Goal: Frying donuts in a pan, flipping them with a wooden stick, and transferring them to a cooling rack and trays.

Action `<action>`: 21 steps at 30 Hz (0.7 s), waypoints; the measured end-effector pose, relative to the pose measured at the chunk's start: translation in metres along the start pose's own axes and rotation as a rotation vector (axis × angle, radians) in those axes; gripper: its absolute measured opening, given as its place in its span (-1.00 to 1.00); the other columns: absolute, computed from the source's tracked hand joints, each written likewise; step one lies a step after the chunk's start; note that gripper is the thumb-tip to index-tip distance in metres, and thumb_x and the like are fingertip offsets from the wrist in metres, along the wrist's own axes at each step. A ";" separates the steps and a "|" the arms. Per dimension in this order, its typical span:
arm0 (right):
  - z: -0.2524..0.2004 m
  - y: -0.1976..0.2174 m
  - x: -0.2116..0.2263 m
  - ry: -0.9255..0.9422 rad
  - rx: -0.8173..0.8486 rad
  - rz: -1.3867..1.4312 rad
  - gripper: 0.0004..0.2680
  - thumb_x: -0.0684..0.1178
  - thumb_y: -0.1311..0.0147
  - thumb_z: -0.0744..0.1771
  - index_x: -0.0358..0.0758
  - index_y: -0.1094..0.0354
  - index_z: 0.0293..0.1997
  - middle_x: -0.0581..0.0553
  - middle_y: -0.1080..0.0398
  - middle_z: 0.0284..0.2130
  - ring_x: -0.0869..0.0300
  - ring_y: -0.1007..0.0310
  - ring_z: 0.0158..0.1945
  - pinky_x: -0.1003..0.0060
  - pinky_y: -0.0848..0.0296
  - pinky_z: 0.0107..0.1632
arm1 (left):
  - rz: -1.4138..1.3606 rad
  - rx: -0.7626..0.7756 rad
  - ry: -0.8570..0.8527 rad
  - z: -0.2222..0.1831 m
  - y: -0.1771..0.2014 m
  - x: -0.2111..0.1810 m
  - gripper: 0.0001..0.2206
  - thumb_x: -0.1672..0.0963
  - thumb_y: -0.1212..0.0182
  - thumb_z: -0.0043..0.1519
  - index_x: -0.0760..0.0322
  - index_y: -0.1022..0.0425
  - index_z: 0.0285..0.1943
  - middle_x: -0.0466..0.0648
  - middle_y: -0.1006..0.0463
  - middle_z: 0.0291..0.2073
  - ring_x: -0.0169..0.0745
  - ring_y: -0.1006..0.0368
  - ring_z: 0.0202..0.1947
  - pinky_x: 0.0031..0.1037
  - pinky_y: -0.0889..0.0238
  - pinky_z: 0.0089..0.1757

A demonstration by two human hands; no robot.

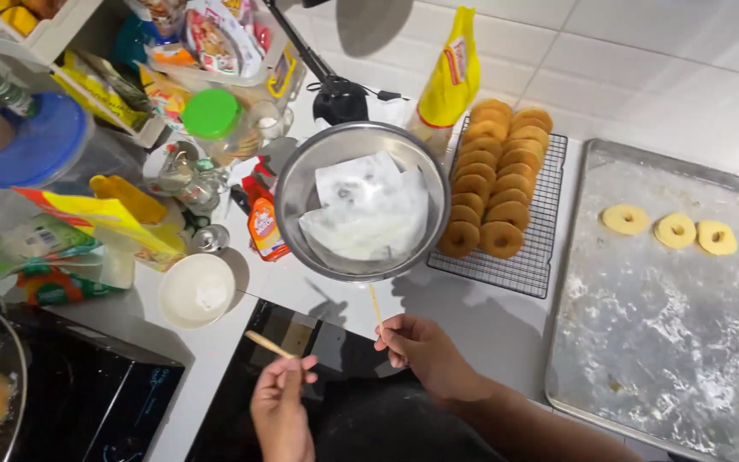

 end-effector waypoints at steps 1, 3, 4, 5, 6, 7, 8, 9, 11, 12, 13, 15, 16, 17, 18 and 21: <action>-0.008 0.015 -0.002 0.001 0.000 0.008 -0.87 -0.14 -0.04 0.36 -0.42 -0.47 -0.17 -0.25 -0.47 -0.35 0.22 -0.16 -0.49 0.40 -0.18 -0.31 | 0.006 0.003 -0.002 -0.015 -0.019 0.006 -0.92 0.20 -0.18 0.32 0.39 -0.50 -0.13 0.36 -0.70 -0.24 -0.22 -0.42 -0.43 -0.48 -0.35 -0.17; -0.021 0.052 -0.003 -0.056 -0.109 0.024 -0.88 -0.16 -0.04 0.36 -0.40 -0.47 -0.19 -0.28 -0.58 -0.27 0.15 -0.30 -0.44 0.29 -0.36 -0.22 | 0.096 0.205 0.103 -0.043 -0.071 0.024 -0.94 0.21 -0.25 0.25 0.38 -0.55 -0.23 0.25 -0.78 -0.17 -0.17 -0.61 -0.21 -0.42 -0.40 -0.03; -0.023 0.070 -0.012 -0.053 -0.117 0.031 -0.88 -0.16 -0.04 0.36 -0.40 -0.47 -0.19 -0.28 -0.58 -0.27 0.15 -0.30 -0.44 0.29 -0.36 -0.22 | 0.100 0.215 0.104 -0.053 -0.089 0.033 -0.94 0.21 -0.25 0.25 0.38 -0.55 -0.23 0.25 -0.78 -0.17 -0.17 -0.61 -0.21 -0.42 -0.40 -0.03; -0.026 0.088 -0.019 0.004 -0.111 -0.023 -0.88 -0.12 -0.03 0.37 -0.34 -0.47 -0.22 -0.18 -0.58 -0.31 0.19 -0.34 -0.42 0.32 -0.37 -0.22 | 0.198 0.313 0.129 -0.065 -0.109 0.044 -0.90 0.18 -0.27 0.27 0.37 -0.56 -0.24 0.12 -0.67 -0.31 -0.22 -0.54 -0.28 -0.44 -0.34 -0.10; -0.029 0.114 -0.026 0.060 -0.116 -0.088 -0.87 -0.08 -0.03 0.38 -0.27 -0.47 -0.26 -0.08 -0.59 -0.34 0.22 -0.38 -0.40 0.35 -0.39 -0.23 | 0.285 0.416 0.161 -0.081 -0.134 0.062 -0.85 0.14 -0.28 0.29 0.36 -0.58 -0.26 -0.01 -0.57 -0.44 -0.26 -0.46 -0.35 -0.46 -0.29 -0.16; -0.024 0.139 -0.045 0.062 -0.136 -0.090 -0.87 -0.08 -0.03 0.38 -0.27 -0.47 -0.26 -0.08 -0.59 -0.34 0.22 -0.38 -0.40 0.35 -0.39 -0.23 | 0.278 0.433 0.168 -0.096 -0.155 0.076 -0.85 0.14 -0.28 0.29 0.36 -0.58 -0.26 -0.01 -0.57 -0.44 -0.26 -0.46 -0.35 -0.46 -0.29 -0.16; -0.019 0.162 -0.065 0.035 -0.154 0.033 -0.89 -0.11 -0.02 0.39 -0.31 -0.44 -0.21 -0.18 -0.56 -0.36 0.21 -0.29 -0.48 0.35 -0.31 -0.30 | 0.253 0.471 0.186 -0.111 -0.174 0.089 -0.87 0.15 -0.28 0.27 0.38 -0.57 -0.25 0.05 -0.64 -0.44 -0.22 -0.55 -0.35 -0.44 -0.37 -0.16; -0.015 0.185 -0.084 0.009 -0.173 0.158 -0.91 -0.14 -0.02 0.40 -0.34 -0.40 -0.17 -0.28 -0.54 -0.37 0.21 -0.21 -0.55 0.36 -0.24 -0.38 | 0.229 0.510 0.205 -0.126 -0.194 0.101 -0.88 0.17 -0.27 0.25 0.39 -0.57 -0.25 0.10 -0.72 -0.43 -0.18 -0.63 -0.36 -0.43 -0.45 -0.16; -0.028 0.225 -0.090 -0.030 -0.271 0.177 -0.91 -0.15 -0.03 0.40 -0.37 -0.40 -0.13 -0.30 -0.53 -0.37 0.19 -0.19 -0.56 0.34 -0.20 -0.41 | 0.303 0.536 0.205 -0.152 -0.226 0.134 -0.89 0.16 -0.26 0.23 0.36 -0.59 -0.26 0.05 -0.72 -0.45 -0.20 -0.65 -0.39 -0.45 -0.47 -0.22; -0.035 0.241 -0.094 -0.071 -0.355 0.192 -0.90 -0.16 -0.03 0.39 -0.39 -0.41 -0.10 -0.31 -0.52 -0.37 0.18 -0.16 -0.57 0.33 -0.16 -0.44 | 0.377 0.549 0.198 -0.162 -0.238 0.148 -0.90 0.16 -0.26 0.21 0.33 -0.61 -0.28 0.00 -0.72 -0.46 -0.22 -0.68 -0.41 -0.48 -0.48 -0.27; -0.035 0.264 -0.116 -0.073 -0.354 0.204 -0.90 -0.16 -0.03 0.39 -0.39 -0.41 -0.10 -0.31 -0.52 -0.37 0.18 -0.16 -0.57 0.33 -0.16 -0.44 | 0.389 0.552 0.197 -0.177 -0.244 0.159 -0.90 0.16 -0.26 0.21 0.33 -0.61 -0.28 0.00 -0.72 -0.46 -0.22 -0.68 -0.41 -0.48 -0.48 -0.27; -0.028 0.312 -0.153 0.062 -0.341 0.341 -0.92 -0.20 -0.10 0.38 -0.44 -0.45 -0.21 -0.21 -0.34 -0.59 0.16 -0.14 -0.61 0.30 -0.13 -0.50 | 0.433 0.607 0.229 -0.200 -0.262 0.185 -0.92 0.15 -0.29 0.22 0.27 -0.59 -0.24 -0.08 -0.72 -0.43 -0.35 -0.66 -0.41 -0.55 -0.46 -0.26; -0.038 0.321 -0.148 0.056 -0.354 0.357 -0.92 -0.20 -0.10 0.38 -0.44 -0.45 -0.21 -0.21 -0.34 -0.59 0.16 -0.14 -0.61 0.30 -0.13 -0.50 | 0.447 0.621 0.238 -0.209 -0.271 0.182 -0.92 0.15 -0.29 0.22 0.27 -0.59 -0.24 -0.08 -0.72 -0.43 -0.35 -0.66 -0.41 -0.55 -0.46 -0.26; -0.049 0.331 -0.146 0.010 -0.424 0.361 -0.93 -0.20 -0.12 0.38 -0.42 -0.45 -0.21 -0.21 -0.39 -0.51 0.14 -0.21 -0.56 0.28 -0.22 -0.43 | 0.560 0.651 0.247 -0.219 -0.280 0.182 -0.90 0.13 -0.29 0.20 0.24 -0.64 -0.22 -0.11 -0.75 -0.42 -0.38 -0.66 -0.37 -0.56 -0.46 -0.22; -0.065 0.343 -0.148 -0.049 -0.498 0.363 -0.94 -0.21 -0.13 0.38 -0.40 -0.45 -0.21 -0.21 -0.45 -0.43 0.13 -0.28 -0.50 0.27 -0.31 -0.36 | 0.673 0.680 0.267 -0.232 -0.285 0.182 -0.86 0.10 -0.28 0.17 0.20 -0.68 -0.20 -0.14 -0.77 -0.40 -0.40 -0.66 -0.34 -0.57 -0.46 -0.19; -0.094 0.361 -0.155 -0.084 -0.550 0.304 -0.93 -0.12 -0.17 0.38 -0.23 -0.47 -0.27 -0.06 -0.36 -0.45 0.23 -0.25 -0.35 0.32 -0.22 -0.24 | 0.761 0.762 0.264 -0.258 -0.293 0.194 -0.93 0.12 -0.31 0.18 0.15 -0.66 -0.31 -0.24 -0.65 -0.47 -0.47 -0.48 -0.41 -0.58 -0.35 -0.25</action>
Point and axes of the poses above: each hand's wrist, its own z-axis towards the middle knuckle, its own y-axis out of the back of the hand, x = y × z, the point moved 4 cm from there along z, towards the middle knuckle
